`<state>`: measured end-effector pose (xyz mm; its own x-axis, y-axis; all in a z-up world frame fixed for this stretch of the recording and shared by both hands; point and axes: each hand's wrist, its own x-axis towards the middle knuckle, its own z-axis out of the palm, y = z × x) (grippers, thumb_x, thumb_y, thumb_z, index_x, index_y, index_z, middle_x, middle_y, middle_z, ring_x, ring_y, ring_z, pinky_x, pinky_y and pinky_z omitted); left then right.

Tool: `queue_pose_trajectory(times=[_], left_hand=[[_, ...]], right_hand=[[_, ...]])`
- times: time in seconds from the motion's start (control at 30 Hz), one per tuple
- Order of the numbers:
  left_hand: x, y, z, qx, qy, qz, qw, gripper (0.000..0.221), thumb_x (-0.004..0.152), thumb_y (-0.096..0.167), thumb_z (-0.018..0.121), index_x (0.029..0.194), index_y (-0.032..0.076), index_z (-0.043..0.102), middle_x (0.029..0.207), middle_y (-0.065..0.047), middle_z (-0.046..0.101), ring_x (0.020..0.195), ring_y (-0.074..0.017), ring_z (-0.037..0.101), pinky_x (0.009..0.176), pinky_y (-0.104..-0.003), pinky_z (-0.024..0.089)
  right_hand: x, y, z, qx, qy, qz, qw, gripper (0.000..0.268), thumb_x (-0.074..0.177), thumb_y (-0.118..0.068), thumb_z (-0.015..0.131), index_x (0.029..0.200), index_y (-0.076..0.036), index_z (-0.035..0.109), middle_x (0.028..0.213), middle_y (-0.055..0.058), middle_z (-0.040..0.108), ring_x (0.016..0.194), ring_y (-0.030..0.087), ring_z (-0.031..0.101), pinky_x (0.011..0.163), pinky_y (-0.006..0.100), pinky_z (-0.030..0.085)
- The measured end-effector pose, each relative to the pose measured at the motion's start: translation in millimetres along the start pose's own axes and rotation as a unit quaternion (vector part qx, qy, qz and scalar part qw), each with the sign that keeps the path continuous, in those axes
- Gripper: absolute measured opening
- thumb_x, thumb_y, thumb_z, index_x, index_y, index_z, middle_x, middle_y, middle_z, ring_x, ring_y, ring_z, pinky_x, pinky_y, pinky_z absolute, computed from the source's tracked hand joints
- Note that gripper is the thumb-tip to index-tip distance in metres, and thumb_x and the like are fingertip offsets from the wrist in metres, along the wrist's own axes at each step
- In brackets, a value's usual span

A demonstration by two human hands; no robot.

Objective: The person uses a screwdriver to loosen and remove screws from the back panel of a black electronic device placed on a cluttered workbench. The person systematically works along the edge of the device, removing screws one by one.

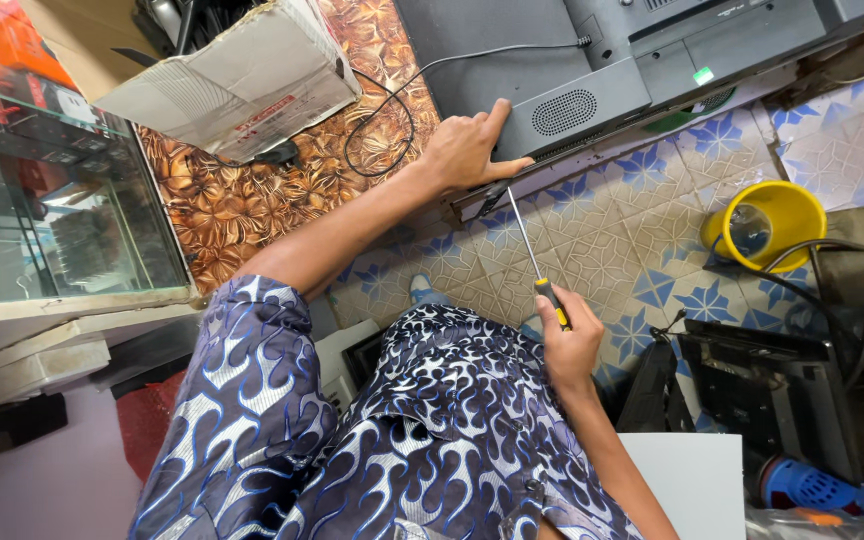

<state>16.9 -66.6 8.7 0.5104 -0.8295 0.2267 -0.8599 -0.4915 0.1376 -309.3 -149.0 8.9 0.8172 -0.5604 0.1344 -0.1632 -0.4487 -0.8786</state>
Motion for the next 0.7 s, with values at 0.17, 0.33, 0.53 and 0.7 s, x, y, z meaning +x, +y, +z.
queue_pose_trajectory(times=[0.17,0.33,0.53,0.7], left_hand=[[0,1,-2,0.002,0.005,0.006,1.0,0.086,0.095,0.082,0.048,0.122,0.001,0.047,0.068,-0.011,0.064,0.049,-0.0353,0.063,0.041,-0.047,0.047],[-2,-1,-1,-0.009,0.018,0.013,1.0,0.085,0.094,0.082,0.052,0.119,0.001,0.047,0.067,-0.012,0.063,0.049,-0.0396,0.063,0.04,-0.049,0.047],[-19,-2,-19,-0.154,-0.021,-0.023,0.988,0.083,0.094,0.076,0.06,0.135,0.006,0.042,0.102,-0.023,0.07,0.082,-0.0526,0.069,0.067,-0.06,0.051],[-54,-15,-2,-0.328,0.016,-0.024,0.944,0.064,0.109,0.055,0.051,0.153,0.011,0.034,0.079,-0.004,0.05,0.066,-0.0178,0.05,0.063,-0.036,0.045]], right_hand=[[9,64,5,0.495,-0.132,0.363,0.778,0.033,0.102,-0.023,0.06,0.119,0.005,0.061,0.078,0.011,0.058,0.042,0.014,0.05,0.031,0.022,0.036],[5,94,15,0.707,-0.234,0.412,0.525,0.035,0.11,-0.031,0.049,0.121,0.002,0.048,0.082,0.011,0.052,0.043,0.014,0.046,0.032,0.022,0.037],[9,52,7,0.561,-0.19,0.336,0.732,0.04,0.096,-0.027,0.069,0.116,0.005,0.058,0.082,0.011,0.061,0.042,0.014,0.052,0.03,0.02,0.034],[2,43,15,0.26,-0.057,0.212,0.94,0.025,0.094,-0.014,0.072,0.113,0.002,0.069,0.078,0.009,0.065,0.059,0.015,0.057,0.052,0.026,0.049]])
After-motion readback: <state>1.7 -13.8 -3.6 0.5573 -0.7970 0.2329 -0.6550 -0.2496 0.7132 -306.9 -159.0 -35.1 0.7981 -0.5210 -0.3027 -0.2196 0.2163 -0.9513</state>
